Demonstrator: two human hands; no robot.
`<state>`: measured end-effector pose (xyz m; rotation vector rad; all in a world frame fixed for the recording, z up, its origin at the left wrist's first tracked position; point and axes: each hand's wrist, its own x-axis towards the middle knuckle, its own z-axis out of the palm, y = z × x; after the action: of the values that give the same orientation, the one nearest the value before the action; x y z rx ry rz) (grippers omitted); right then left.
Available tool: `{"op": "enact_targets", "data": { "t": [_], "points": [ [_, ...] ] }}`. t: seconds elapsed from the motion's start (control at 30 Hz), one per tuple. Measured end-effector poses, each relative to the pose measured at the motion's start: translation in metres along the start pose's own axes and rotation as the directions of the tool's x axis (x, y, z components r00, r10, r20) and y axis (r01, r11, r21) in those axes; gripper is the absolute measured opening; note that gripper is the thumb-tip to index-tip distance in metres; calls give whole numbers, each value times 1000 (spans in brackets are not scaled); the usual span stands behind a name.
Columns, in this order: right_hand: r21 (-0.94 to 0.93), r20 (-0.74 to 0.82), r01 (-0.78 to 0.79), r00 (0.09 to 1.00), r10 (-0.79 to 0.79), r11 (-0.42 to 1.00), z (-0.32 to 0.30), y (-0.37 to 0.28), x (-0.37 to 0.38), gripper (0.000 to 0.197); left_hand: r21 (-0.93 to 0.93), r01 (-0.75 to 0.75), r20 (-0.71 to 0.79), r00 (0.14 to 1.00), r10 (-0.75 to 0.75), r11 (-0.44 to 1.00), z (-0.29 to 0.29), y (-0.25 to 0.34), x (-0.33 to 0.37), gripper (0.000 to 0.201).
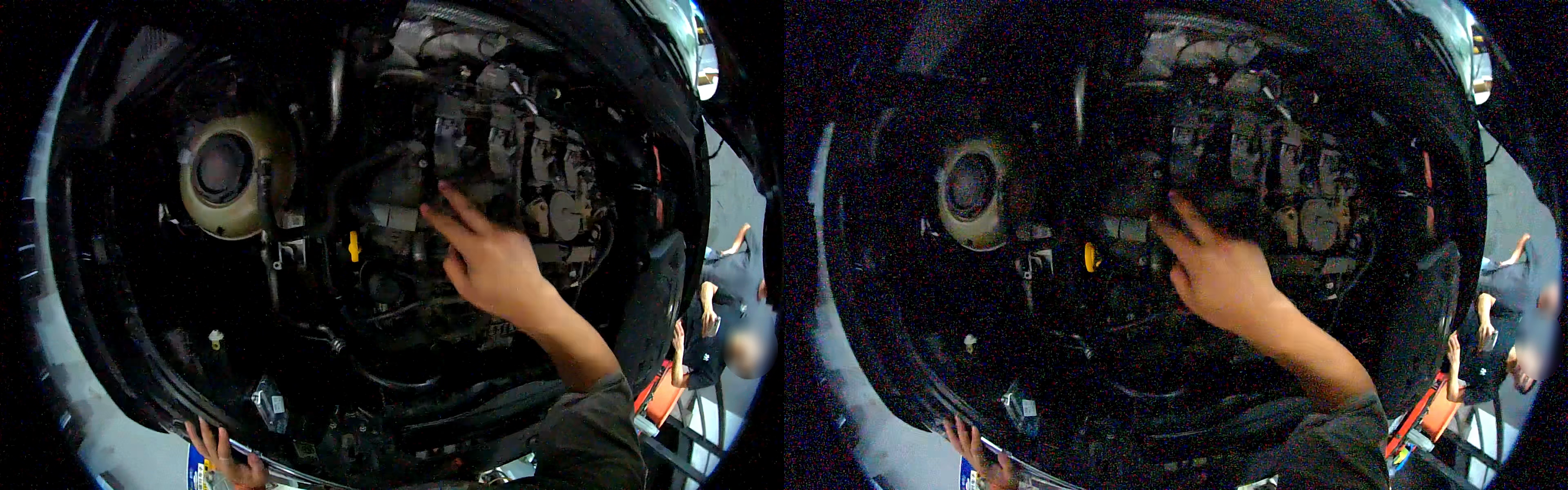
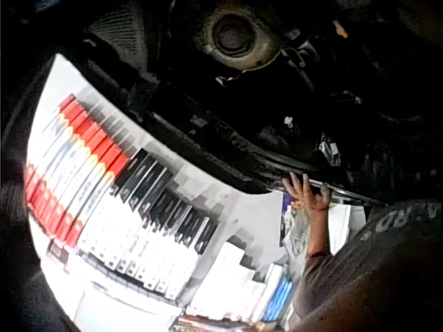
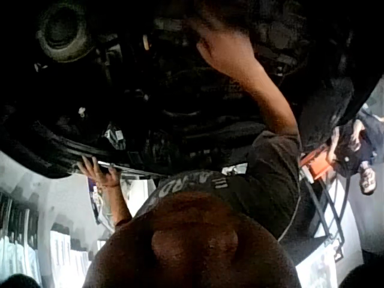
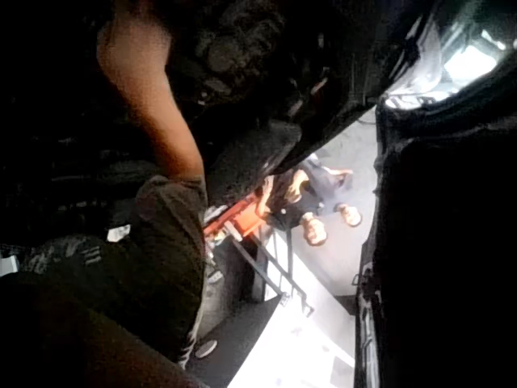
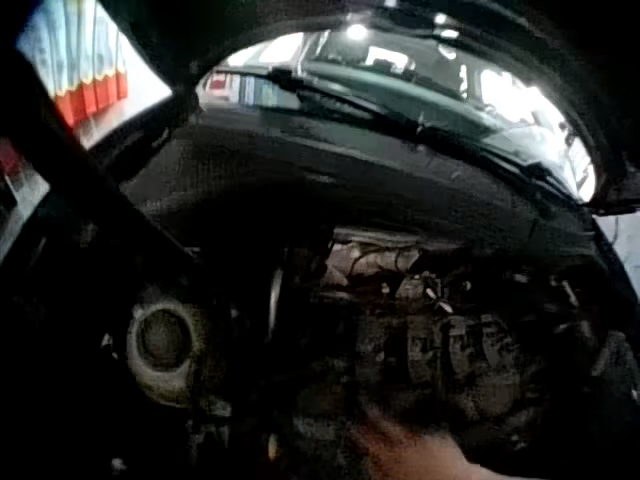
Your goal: The person removes the engine cover from a Volkswagen car and uses a screwdriver to work on a component within the engine bay. The person selects tools from a nearby toolbox and manipulates parts inside the engine compartment.
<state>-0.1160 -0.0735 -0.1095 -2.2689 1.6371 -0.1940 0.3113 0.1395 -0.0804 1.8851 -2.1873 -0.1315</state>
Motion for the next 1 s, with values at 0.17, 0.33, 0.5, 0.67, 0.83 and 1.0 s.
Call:
{"op": "enact_targets", "data": {
  "t": [0.17,0.33,0.5,0.67,0.83,1.0],
  "points": [
    [299,-100,-51,991,85,953,-21,-16,-97,49,0,36,28,999,-36,999,15,-31,-28,58],
    [440,-169,-169,949,266,882,-12,-40,-225,22,-67,-25,-125,992,17,997,12,-26,-30,52],
    [551,-118,-389,840,530,739,-10,-104,-344,13,-72,-72,-168,984,59,995,2,-25,-29,51],
    [540,-219,-380,798,561,751,-1,-158,-420,13,-43,-98,-206,975,87,994,4,-28,-30,50],
    [539,-277,-500,655,704,678,2,-215,-532,16,-59,-201,-218,959,183,978,1,-2,-22,47],
    [505,-261,-614,561,786,606,24,-275,-626,17,84,-55,-194,978,71,995,18,-57,-40,48]
  ]
}}
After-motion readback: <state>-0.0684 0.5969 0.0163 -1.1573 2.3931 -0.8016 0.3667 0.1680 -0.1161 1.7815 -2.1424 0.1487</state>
